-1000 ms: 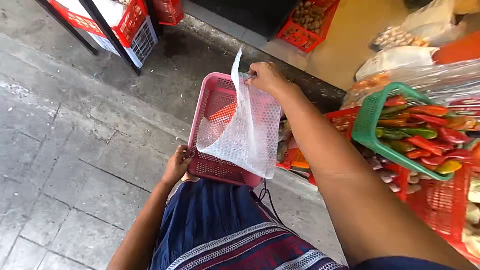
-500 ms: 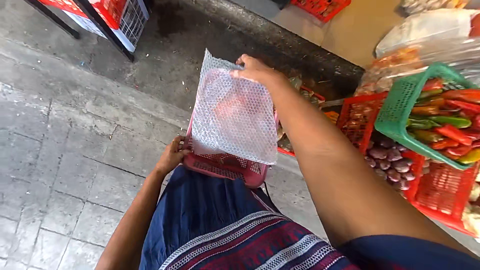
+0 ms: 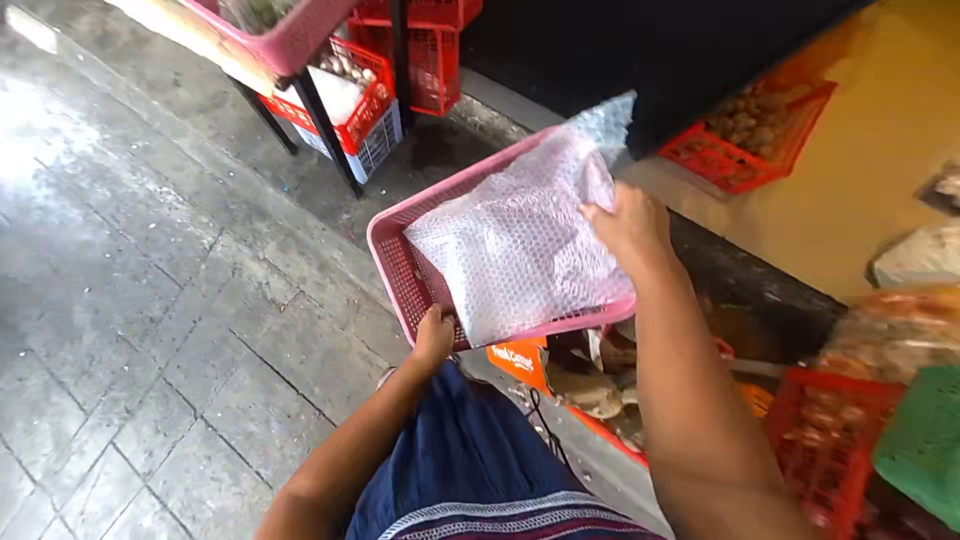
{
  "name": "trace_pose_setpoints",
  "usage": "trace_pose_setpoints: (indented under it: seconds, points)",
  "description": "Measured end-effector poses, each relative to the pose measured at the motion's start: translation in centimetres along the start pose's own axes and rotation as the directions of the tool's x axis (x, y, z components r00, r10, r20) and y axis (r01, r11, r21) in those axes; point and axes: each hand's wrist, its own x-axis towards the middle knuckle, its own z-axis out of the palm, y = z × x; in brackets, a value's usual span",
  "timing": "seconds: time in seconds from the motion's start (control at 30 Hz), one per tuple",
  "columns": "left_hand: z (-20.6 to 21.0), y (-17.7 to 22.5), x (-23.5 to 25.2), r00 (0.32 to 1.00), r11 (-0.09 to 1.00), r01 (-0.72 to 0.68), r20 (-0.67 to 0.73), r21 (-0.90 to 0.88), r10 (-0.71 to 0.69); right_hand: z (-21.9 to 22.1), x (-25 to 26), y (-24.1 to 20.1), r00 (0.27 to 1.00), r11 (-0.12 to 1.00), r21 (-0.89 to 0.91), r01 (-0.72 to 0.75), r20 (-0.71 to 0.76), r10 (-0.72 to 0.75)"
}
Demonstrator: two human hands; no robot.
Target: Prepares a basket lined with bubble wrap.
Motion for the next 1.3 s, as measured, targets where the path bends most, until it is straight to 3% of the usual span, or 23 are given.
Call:
trace_pose_setpoints:
  seconds: [0.1,0.17,0.2,0.3,0.43,0.53,0.63,0.8,0.87,0.97,1.07,1.13,1.23,1.3]
  points:
    - [0.2,0.8,4.1,0.985,0.926,0.027,-0.149,-0.377,-0.09,1.6,-3.1,-0.1,0.993,0.991,0.069,-0.116,-0.017,0.118]
    - [-0.2,2.1,4.4,0.987,0.801,0.081,-0.067,-0.593,-0.149,3.2,-4.8,0.1,0.982,0.978,0.096,-0.185,-0.03,0.189]
    - [-0.4,2.7,4.1,0.99,0.778,0.119,0.015,-0.617,-0.14,4.3,-5.5,0.2,0.976,0.972,0.118,-0.205,-0.049,0.212]
    - [-0.2,4.1,4.3,0.943,0.856,0.268,0.301,-0.442,-0.14,7.5,-6.9,0.2,0.966,0.954,0.2,-0.221,-0.093,0.243]
    - [0.8,5.7,6.2,0.926,0.981,0.167,0.357,-0.102,-0.12,10.7,-8.6,-2.5,0.96,0.934,0.288,-0.213,-0.119,0.255]
    - [1.0,6.6,7.7,0.975,0.979,-0.04,0.205,-0.198,0.081,12.8,-8.6,-4.7,0.951,0.929,0.328,-0.172,-0.191,0.243]
    - [-1.9,8.6,8.9,0.982,0.976,-0.145,0.094,-0.163,0.162,12.9,-7.4,-6.2,0.945,0.917,0.325,-0.23,-0.149,0.29]
    - [-11.6,12.7,8.9,0.949,0.978,-0.207,0.249,0.023,0.195,11.9,-5.8,-4.8,0.896,0.839,0.377,-0.392,-0.052,0.442]
    - [-16.2,12.7,9.6,0.955,0.972,-0.224,0.214,0.068,0.205,11.6,-5.4,-3.7,0.865,0.794,0.414,-0.446,-0.029,0.501]
    - [-22.2,12.0,11.1,0.973,0.962,-0.231,0.022,0.148,0.231,11.3,-5.0,-2.5,0.825,0.74,0.446,-0.504,-0.005,0.565]
    - [-26.7,11.5,13.1,0.929,0.901,-0.18,-0.234,0.394,0.288,11.0,-5.0,-1.6,0.809,0.716,0.461,-0.523,0.005,0.588]
    - [-28.2,11.2,14.3,0.891,0.917,-0.16,-0.346,0.365,0.293,10.8,-5.1,-1.1,0.808,0.705,0.477,-0.524,0.017,0.589]
    - [-27.3,12.0,14.7,0.936,0.972,-0.184,-0.277,0.146,0.219,10.2,-5.1,-0.5,0.819,0.699,0.506,-0.505,0.024,0.574]
    - [-26.0,13.3,14.5,0.979,0.975,-0.163,-0.099,0.15,0.179,9.4,-5.2,-0.1,0.831,0.706,0.508,-0.493,0.033,0.556]
